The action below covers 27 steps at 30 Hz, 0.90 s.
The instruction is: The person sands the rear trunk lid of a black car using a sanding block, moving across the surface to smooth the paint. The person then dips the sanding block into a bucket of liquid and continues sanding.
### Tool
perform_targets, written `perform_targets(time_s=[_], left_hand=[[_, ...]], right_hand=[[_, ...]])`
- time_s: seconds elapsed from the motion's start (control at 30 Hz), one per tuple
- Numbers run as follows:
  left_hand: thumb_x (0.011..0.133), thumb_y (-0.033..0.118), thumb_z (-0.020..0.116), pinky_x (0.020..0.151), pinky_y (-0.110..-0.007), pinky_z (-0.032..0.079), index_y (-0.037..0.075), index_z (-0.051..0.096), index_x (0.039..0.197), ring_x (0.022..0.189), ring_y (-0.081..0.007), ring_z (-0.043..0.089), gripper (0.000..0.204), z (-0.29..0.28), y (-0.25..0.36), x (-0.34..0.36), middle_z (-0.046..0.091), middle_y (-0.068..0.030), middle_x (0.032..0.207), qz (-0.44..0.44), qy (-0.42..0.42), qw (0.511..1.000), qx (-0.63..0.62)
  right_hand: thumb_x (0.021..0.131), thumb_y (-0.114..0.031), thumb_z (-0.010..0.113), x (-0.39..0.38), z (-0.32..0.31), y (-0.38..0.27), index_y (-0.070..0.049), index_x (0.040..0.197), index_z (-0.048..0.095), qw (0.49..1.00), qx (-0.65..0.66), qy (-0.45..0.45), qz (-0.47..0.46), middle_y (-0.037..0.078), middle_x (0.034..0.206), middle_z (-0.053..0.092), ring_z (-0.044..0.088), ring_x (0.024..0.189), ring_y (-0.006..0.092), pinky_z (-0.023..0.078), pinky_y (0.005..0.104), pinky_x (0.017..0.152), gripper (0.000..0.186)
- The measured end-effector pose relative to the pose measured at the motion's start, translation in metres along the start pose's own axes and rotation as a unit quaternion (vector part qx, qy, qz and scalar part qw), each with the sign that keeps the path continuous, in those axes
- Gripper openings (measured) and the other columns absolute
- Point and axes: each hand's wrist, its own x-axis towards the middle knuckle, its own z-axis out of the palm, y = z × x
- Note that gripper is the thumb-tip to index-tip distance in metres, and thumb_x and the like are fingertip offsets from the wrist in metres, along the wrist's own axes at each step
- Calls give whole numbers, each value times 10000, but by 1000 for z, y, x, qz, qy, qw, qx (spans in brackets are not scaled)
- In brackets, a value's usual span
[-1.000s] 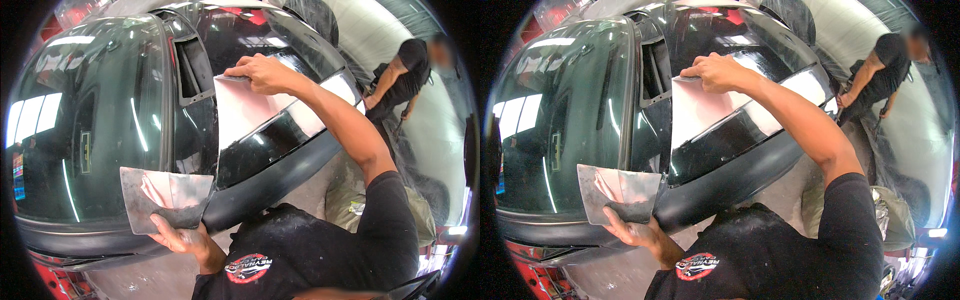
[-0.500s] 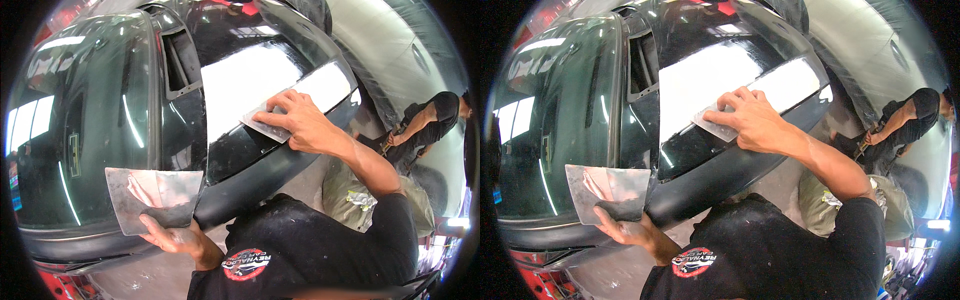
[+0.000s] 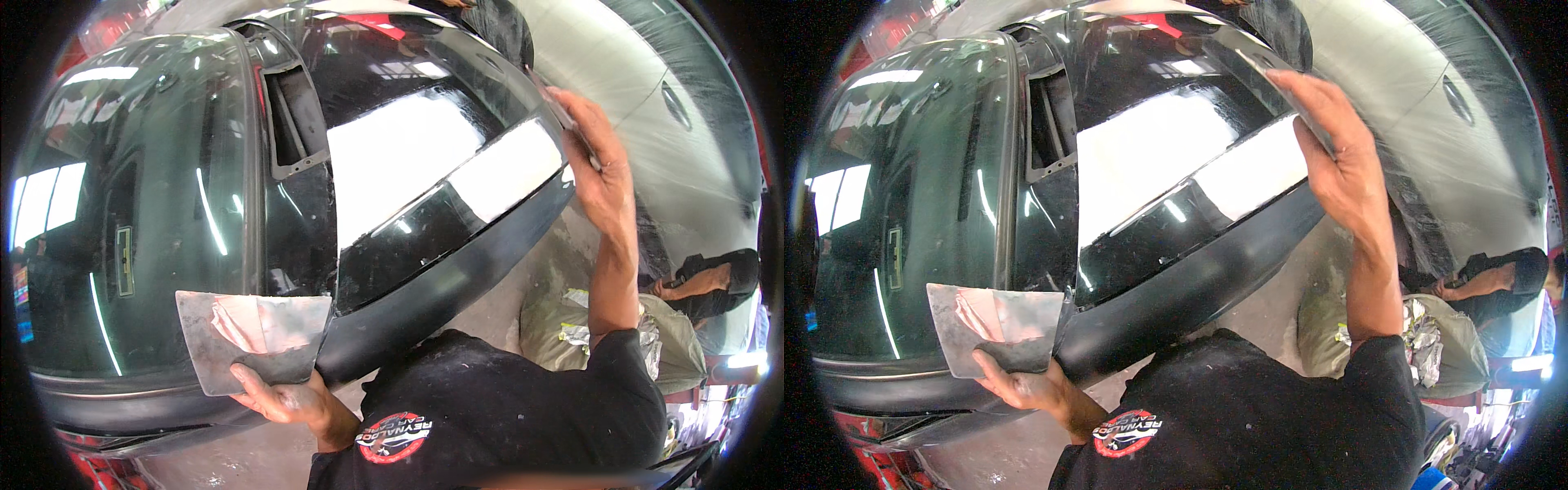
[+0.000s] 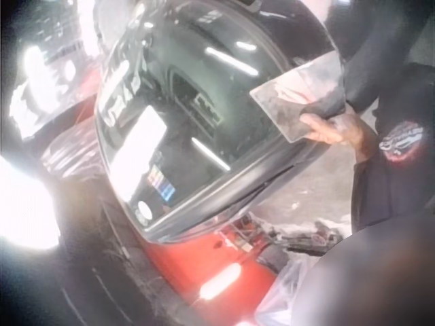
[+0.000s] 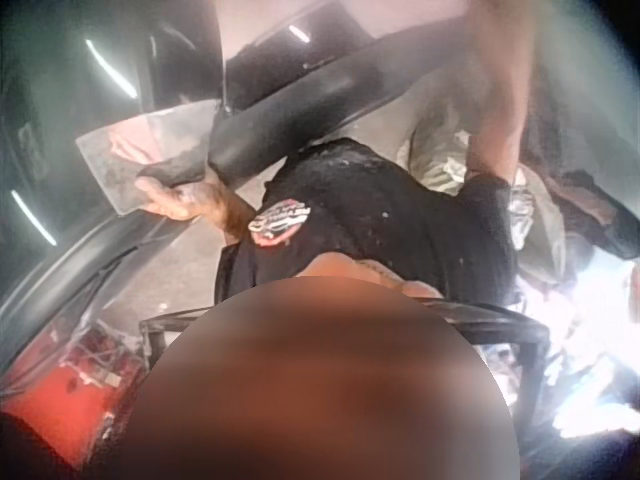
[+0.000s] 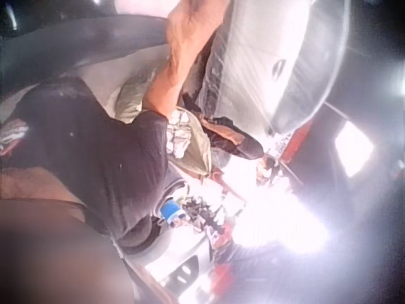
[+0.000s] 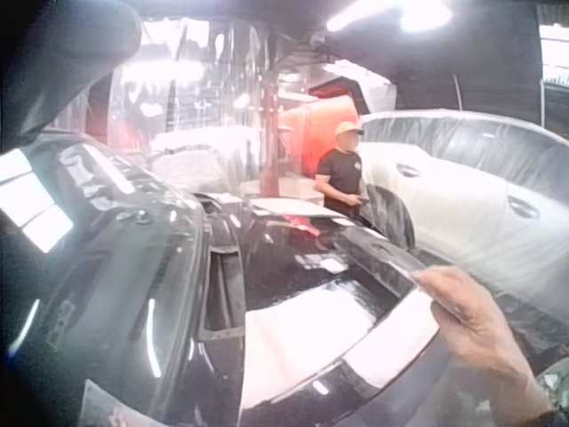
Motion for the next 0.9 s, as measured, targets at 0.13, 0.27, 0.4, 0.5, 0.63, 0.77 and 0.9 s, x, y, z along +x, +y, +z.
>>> perform_targets(time_s=[0.13,0.27,0.4,0.5,0.63,0.77,0.9], left_hand=[[898,159,666,1015,-479,474,-43,564,1289,1208,-355,536,452,9,12,4,500,-240,1342,-95,52,992,-71],[900,218,640,972,-449,492,-71,582,1209,1158,-317,570,427,31,32,9,560,-221,1270,-161,54,979,-113],[908,194,621,939,-442,506,-63,570,1186,1082,-301,609,381,47,50,15,593,-203,1214,-184,25,978,-92],[919,178,605,908,-436,524,-37,576,1154,1038,-292,632,320,51,55,10,612,-184,1163,-223,-45,960,-165],[925,179,594,911,-426,523,-19,572,1149,1033,-275,632,300,55,50,4,615,-165,1155,-220,-74,961,-148],[927,175,581,924,-416,513,-31,564,1164,1053,-275,622,314,55,47,7,604,-169,1179,-234,-79,951,-185],[930,170,562,944,-413,494,-45,546,1219,1080,-283,607,360,52,49,5,591,-180,1217,-245,-79,943,-209]], right_hand=[[914,63,503,-38,11,9,-84,1318,582,994,62,34,85,76,1231,606,556,1175,196,401,322,1013,438],[911,41,509,-71,15,17,-43,1340,551,990,98,34,93,116,1272,592,550,1192,238,393,342,1030,440],[881,53,509,-89,9,17,-34,1351,540,982,140,34,124,131,1300,585,545,1209,260,391,351,1043,479],[831,75,506,-91,8,17,-42,1352,541,980,172,39,95,128,1296,586,543,1212,265,394,356,1044,535],[720,94,557,-81,25,16,-116,1367,551,995,98,-34,4,115,1326,554,513,1239,286,377,395,1076,681],[663,101,602,-69,50,17,-191,1366,566,982,-103,-100,-119,113,1328,542,500,1239,310,378,448,1070,762],[745,31,566,-53,65,36,-252,1367,569,980,-127,-122,-89,95,1299,569,518,1223,300,398,445,1001,684]])
